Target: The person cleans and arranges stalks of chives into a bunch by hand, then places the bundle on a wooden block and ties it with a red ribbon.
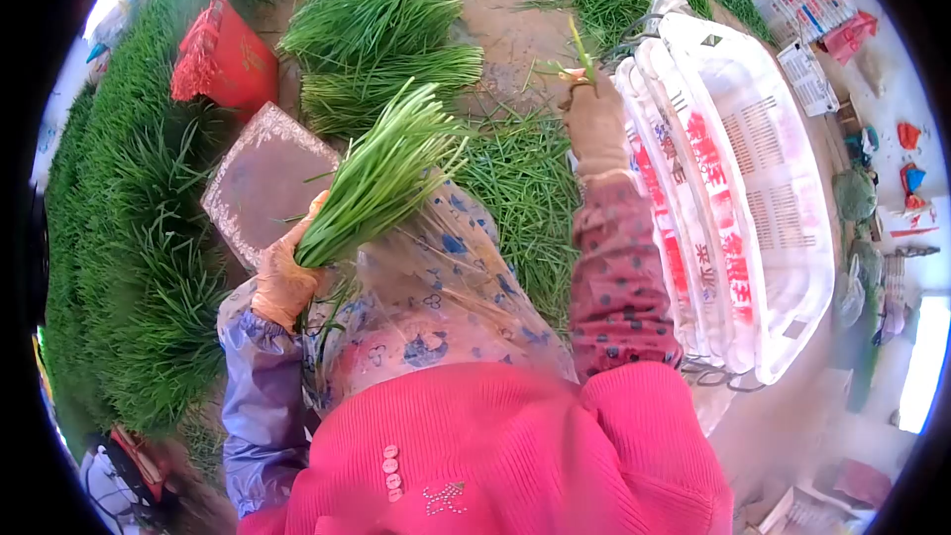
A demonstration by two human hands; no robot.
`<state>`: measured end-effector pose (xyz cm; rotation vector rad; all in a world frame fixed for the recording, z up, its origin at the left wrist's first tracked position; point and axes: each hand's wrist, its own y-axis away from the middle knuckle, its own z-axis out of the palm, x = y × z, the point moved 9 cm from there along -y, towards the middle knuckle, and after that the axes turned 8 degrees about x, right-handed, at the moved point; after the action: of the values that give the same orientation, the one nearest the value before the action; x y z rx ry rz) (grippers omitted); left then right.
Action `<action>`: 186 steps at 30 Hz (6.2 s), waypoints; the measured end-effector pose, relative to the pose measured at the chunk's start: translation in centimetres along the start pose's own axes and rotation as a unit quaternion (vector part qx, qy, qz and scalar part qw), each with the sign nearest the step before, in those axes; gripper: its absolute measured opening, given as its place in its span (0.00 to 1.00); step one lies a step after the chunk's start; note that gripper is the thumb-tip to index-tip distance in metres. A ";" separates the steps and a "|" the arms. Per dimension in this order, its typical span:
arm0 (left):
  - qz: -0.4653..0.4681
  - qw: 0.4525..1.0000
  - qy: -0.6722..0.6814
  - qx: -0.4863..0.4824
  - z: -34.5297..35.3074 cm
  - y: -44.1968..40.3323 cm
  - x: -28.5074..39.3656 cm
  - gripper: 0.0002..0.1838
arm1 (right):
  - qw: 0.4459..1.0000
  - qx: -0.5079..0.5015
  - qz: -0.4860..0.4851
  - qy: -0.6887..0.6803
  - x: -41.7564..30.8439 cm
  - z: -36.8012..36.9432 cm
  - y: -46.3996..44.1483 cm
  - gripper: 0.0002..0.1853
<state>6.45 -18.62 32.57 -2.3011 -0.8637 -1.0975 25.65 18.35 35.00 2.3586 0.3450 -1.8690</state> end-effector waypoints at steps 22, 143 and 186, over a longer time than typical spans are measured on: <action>0.080 0.872 -0.478 0.069 1.1 0.2 2.7 0.46 | 0.836 -0.125 -0.308 0.438 0.2 5.9 8.1 0.08; -0.174 0.924 0.223 -0.256 0.2 3.8 -1.4 0.20 | 0.851 -0.502 -0.149 0.027 -13.8 13.2 8.5 0.33; -0.181 0.913 0.214 -0.295 0.8 5.2 -5.9 0.19 | 0.847 -0.506 -0.125 0.105 -4.7 13.0 8.8 0.19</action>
<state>7.63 -23.81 26.75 -2.2190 -0.8791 -2.1844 14.55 6.38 36.09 1.7603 1.3235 -1.0066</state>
